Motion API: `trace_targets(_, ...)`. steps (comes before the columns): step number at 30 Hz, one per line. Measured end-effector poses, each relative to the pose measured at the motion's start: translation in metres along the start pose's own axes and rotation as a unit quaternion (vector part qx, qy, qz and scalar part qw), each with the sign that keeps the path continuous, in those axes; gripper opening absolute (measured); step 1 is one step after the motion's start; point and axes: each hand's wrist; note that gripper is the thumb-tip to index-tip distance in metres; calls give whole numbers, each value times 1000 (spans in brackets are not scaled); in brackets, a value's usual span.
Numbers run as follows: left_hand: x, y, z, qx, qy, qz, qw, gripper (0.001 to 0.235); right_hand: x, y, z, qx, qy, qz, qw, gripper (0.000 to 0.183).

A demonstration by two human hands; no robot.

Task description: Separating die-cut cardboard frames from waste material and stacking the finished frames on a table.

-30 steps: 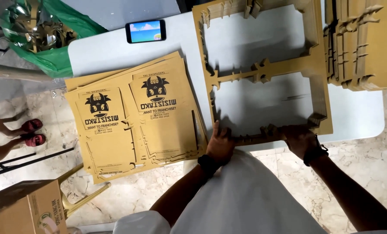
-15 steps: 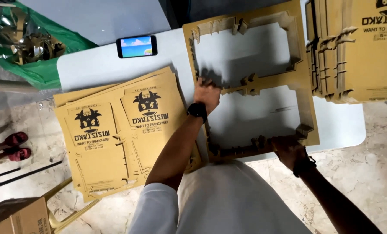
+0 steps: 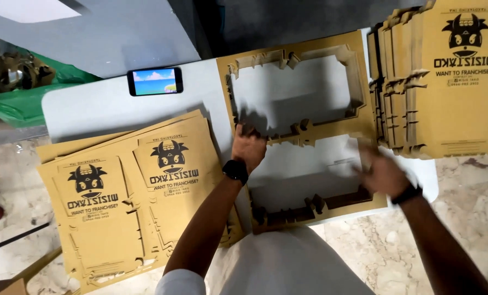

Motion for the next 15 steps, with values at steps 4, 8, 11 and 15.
trace_targets(4,9,2,4,-12,8,-5,1000,6,-13,-141,-116,148,96,-364,915,32)
trace_targets(8,26,8,2,-44,7,3,999,8,-52,-214,-111,306,110,-248,913,55)
trace_targets(11,6,6,-6,-52,22,-24,998,7,-52,-232,-101,311,171,-168,920,50)
trace_targets(15,-15,-3,-10,-52,28,-58,997,4,-27,-262,-155,292,257,-170,905,39)
Point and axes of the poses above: each hand's wrist, its own y-axis away from the middle knuckle, its own x-axis out of the palm, z = x × y, and after that the axes turned 15 degrees about y, right-handed
